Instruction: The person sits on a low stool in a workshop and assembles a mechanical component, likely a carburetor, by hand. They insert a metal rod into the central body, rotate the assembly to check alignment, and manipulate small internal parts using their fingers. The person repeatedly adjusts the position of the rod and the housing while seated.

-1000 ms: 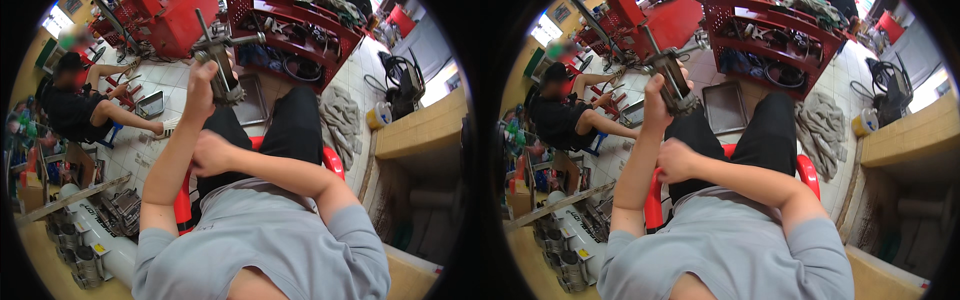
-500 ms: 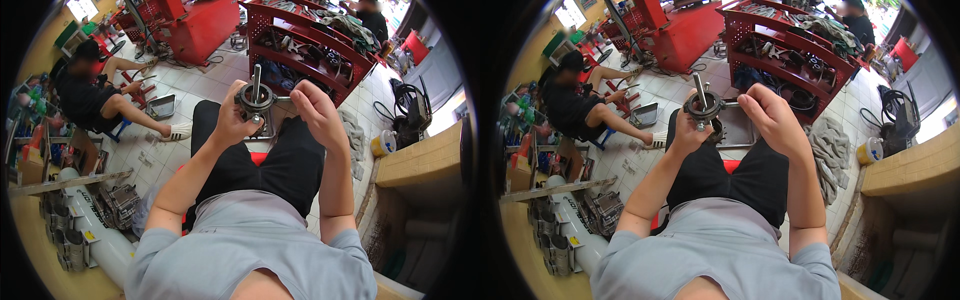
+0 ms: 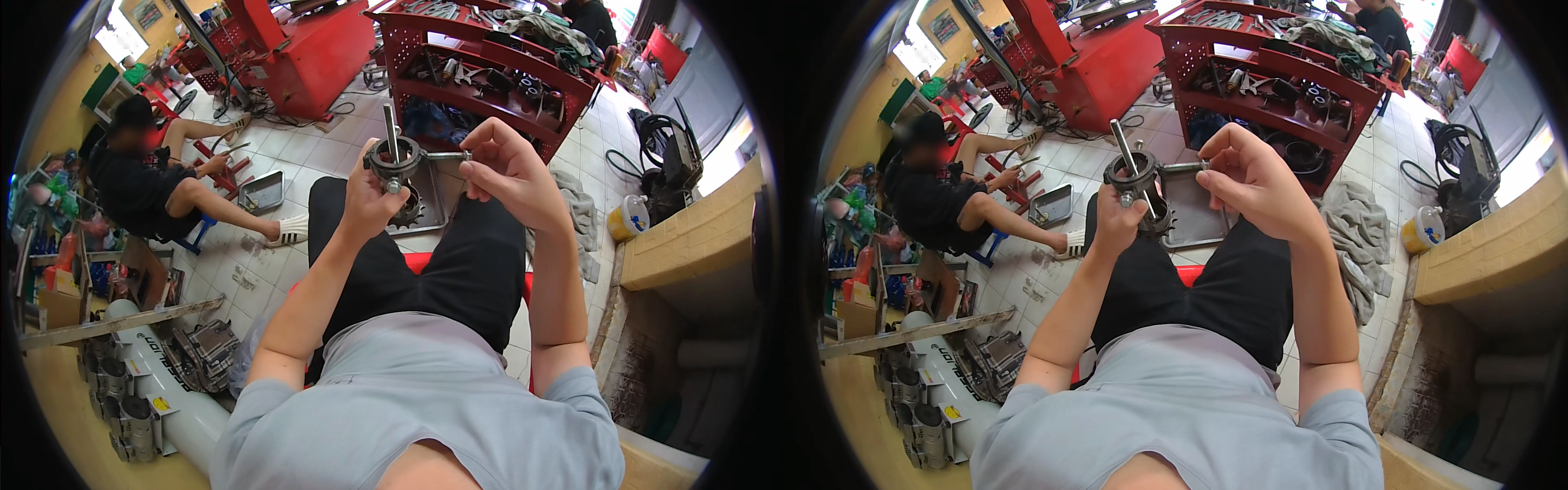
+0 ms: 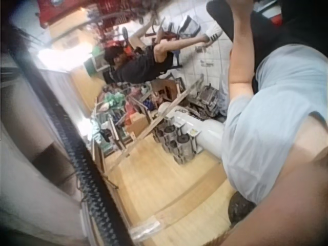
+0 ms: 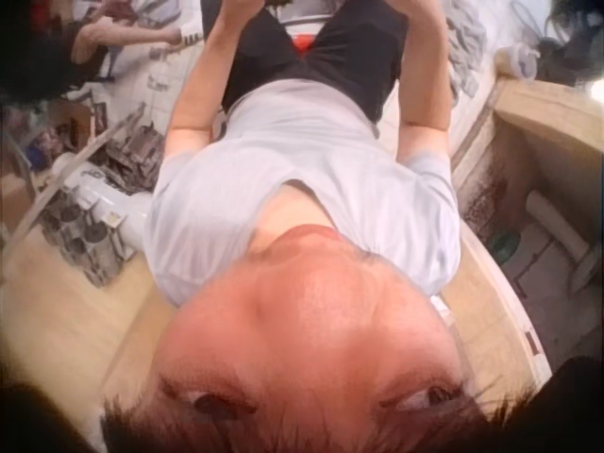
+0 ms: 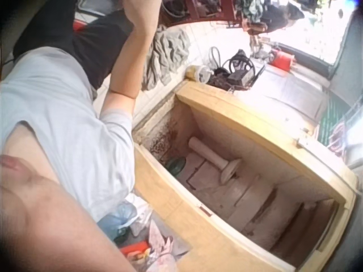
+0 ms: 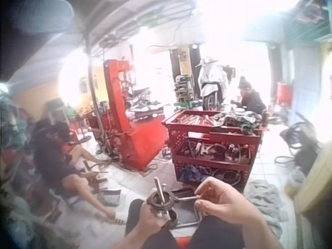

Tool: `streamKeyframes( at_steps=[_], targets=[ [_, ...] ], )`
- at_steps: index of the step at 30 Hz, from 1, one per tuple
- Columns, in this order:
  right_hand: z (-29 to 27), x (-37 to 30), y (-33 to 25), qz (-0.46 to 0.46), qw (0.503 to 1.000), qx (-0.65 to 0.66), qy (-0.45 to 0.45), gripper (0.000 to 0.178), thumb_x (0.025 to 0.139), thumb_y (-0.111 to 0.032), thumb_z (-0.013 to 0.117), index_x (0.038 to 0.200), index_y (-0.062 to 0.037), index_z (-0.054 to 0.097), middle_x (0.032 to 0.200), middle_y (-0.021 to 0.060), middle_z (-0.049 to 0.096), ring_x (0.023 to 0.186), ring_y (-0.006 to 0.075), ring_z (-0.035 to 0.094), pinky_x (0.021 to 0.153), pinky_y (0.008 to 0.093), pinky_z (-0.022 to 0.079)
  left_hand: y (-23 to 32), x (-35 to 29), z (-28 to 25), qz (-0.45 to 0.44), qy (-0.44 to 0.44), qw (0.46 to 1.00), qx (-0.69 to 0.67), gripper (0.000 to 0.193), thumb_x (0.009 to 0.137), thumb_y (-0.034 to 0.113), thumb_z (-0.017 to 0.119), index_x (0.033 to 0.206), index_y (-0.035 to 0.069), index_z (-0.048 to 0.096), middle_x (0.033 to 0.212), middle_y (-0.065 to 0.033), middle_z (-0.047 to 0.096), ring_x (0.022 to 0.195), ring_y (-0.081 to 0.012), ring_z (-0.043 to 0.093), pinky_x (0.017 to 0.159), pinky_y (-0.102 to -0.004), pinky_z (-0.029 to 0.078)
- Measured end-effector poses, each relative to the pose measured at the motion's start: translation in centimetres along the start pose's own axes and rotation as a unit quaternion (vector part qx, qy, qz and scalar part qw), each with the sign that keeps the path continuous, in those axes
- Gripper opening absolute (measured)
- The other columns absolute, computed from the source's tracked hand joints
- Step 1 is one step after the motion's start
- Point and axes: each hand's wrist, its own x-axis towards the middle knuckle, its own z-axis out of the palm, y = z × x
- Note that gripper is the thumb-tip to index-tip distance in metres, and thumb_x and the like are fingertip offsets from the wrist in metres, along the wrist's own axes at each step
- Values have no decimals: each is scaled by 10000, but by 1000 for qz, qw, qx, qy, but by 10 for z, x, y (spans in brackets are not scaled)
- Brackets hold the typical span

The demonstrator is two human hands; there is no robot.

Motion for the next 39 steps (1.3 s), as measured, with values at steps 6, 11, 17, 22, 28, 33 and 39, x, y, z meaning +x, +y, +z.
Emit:
streamKeyframes(
  at_steps=[6,11,17,22,28,33,39],
  targets=[
    [6,20,12,-27,993,55,99,156,941,-158,586,968,-20,520,765,26,575,648,69,578,551,212,459,-28,30,-3,-18,-9,998,-53,487,797,333,678,1085,-36,543,836,-86,629,712,-131,624,631,-253,524],
    [-8,62,40,-36,988,-3,152,72,932,-87,566,976,-35,542,821,33,590,705,84,583,624,209,469,-58,62,-13,-61,-4,996,-69,402,827,294,626,1078,-11,556,804,-65,631,684,-121,621,626,-249,522],
    [-26,129,98,-63,981,33,179,138,862,42,555,991,-8,556,919,22,607,822,69,571,734,214,463,-124,103,-34,-141,68,973,-170,260,851,211,598,1040,33,611,934,18,589,838,-65,504,775,-235,400],
    [-26,174,151,-16,963,42,265,69,870,-50,628,925,-11,613,806,21,632,708,71,589,650,211,472,-183,126,-47,-170,93,966,-173,265,867,201,556,1068,35,599,981,6,595,888,-80,516,819,-247,398],
    [-52,191,234,91,988,8,124,130,784,-56,609,906,-12,612,743,30,611,616,116,593,534,264,480,-250,126,-99,-187,77,967,-154,410,918,369,483,1151,36,542,1027,-41,593,948,-123,546,817,-290,431],
    [-98,188,289,293,947,-50,126,165,825,-159,595,898,-11,608,676,4,564,591,84,535,539,246,439,-234,150,-133,-233,200,924,-229,442,877,471,481,1022,61,559,854,-36,610,757,-148,600,585,-312,505],
    [-83,219,379,337,922,-182,52,292,863,-299,623,931,-16,649,665,18,583,597,103,531,563,278,442,-288,156,-155,-283,245,880,-293,425,869,476,496,967,74,595,756,-32,596,650,-168,603,593,-354,535]
  ],
)
